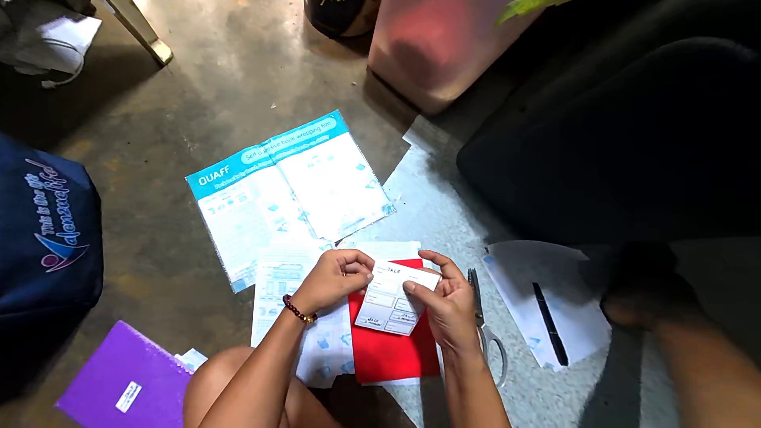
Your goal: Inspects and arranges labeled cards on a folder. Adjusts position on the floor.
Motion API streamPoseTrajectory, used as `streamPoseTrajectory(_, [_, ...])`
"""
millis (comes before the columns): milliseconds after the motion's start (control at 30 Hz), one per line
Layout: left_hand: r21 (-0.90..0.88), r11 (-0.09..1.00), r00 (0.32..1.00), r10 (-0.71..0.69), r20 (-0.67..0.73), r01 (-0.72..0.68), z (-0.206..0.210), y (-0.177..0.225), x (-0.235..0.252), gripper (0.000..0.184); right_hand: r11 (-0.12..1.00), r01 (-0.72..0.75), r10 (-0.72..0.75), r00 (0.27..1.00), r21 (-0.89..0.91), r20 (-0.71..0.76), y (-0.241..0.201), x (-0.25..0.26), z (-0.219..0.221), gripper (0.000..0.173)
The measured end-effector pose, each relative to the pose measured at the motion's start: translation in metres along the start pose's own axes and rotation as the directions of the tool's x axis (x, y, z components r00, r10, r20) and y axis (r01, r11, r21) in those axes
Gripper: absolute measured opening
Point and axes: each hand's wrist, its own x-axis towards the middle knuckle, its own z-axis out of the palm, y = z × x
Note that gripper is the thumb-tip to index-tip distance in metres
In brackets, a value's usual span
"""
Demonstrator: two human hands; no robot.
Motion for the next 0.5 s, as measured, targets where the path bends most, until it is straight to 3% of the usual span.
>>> streamPoseTrajectory(300, [-0.001, 1.0, 1.0, -0.012, 0.019, 0.012, 0.0027, -0.0024, 0.0014, 0.012, 1.0, -0.003, 0.003, 1.0, -0.002, -0.006, 0.0015, -0.0031, -0.001, 0.05])
streamPoseTrajectory(500, [-0.035, 0.997, 0.996, -0.069, 0.054, 0.071, 0.0052, -0.0011, 0.0014, 0.034, 0.998, 0.012, -0.016, 0.998, -0.061, -0.06, -0.0012, -0.003, -0.006, 0.045])
